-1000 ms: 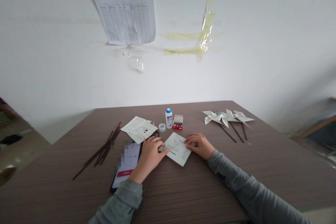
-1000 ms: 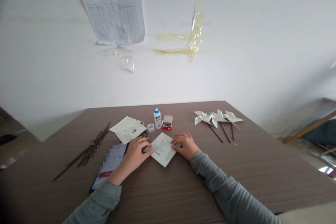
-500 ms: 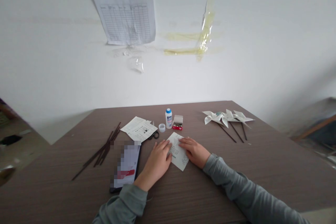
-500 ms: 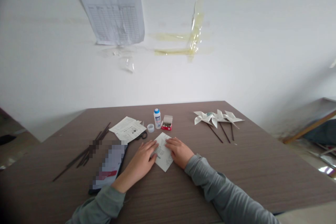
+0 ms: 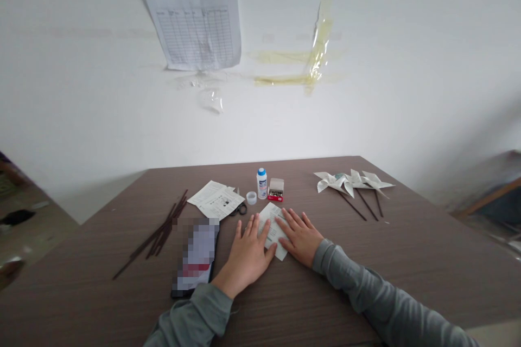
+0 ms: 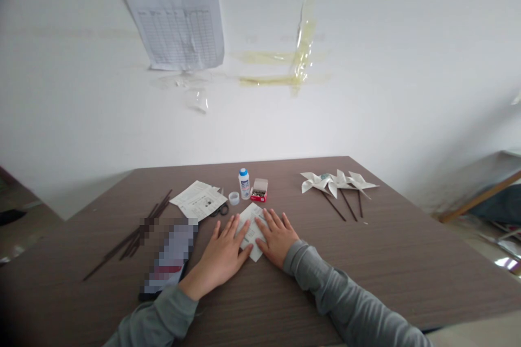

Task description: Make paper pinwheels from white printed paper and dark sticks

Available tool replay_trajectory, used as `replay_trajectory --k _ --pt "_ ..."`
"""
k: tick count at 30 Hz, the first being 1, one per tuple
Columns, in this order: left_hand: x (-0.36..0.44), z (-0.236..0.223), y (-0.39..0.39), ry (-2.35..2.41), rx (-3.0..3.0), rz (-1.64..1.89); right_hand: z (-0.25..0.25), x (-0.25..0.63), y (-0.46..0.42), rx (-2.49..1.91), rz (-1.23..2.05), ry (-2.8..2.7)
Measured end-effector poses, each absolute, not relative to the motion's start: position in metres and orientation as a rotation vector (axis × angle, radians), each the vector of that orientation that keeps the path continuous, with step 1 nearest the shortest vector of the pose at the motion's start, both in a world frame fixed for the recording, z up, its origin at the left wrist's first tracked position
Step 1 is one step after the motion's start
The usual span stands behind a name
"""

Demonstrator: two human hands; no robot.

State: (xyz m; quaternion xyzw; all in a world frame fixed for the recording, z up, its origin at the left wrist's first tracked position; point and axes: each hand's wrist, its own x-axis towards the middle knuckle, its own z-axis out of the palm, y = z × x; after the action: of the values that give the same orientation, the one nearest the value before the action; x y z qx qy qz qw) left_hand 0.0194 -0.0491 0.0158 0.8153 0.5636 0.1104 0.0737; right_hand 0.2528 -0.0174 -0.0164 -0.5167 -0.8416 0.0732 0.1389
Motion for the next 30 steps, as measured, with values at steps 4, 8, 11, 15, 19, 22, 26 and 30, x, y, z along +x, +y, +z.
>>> replay_trajectory --k 4,8,11,15,19,22,26,30 --pt "0.015 0.015 -0.048 1.731 2.385 0.385 -0.008 0.262 -0.015 -1.587 0.223 -2.377" --pt "0.01 0.013 -0.047 1.776 2.328 0.415 0.001 0.272 -0.012 -1.803 0.247 -2.35" --pt "0.005 0.01 -0.045 1.793 2.325 0.455 0.003 0.278 -0.012 -1.866 0.255 -2.353" --pt "0.001 0.006 -0.043 1.854 2.345 0.414 -0.003 0.282 -0.009 -1.821 0.24 -2.35" --pt "0.001 0.007 -0.043 1.87 2.339 0.369 -0.007 0.285 -0.004 -1.764 0.249 -2.352" --pt "0.001 0.01 -0.042 1.871 2.311 0.352 -0.002 0.286 -0.002 -1.774 0.31 -2.351" --pt "-0.001 0.016 -0.04 1.891 2.268 0.341 0.007 0.286 0.001 -1.755 0.347 -2.366" --pt "-0.002 0.021 -0.039 1.889 2.262 0.351 0.004 0.285 0.004 -1.626 0.331 -2.422"
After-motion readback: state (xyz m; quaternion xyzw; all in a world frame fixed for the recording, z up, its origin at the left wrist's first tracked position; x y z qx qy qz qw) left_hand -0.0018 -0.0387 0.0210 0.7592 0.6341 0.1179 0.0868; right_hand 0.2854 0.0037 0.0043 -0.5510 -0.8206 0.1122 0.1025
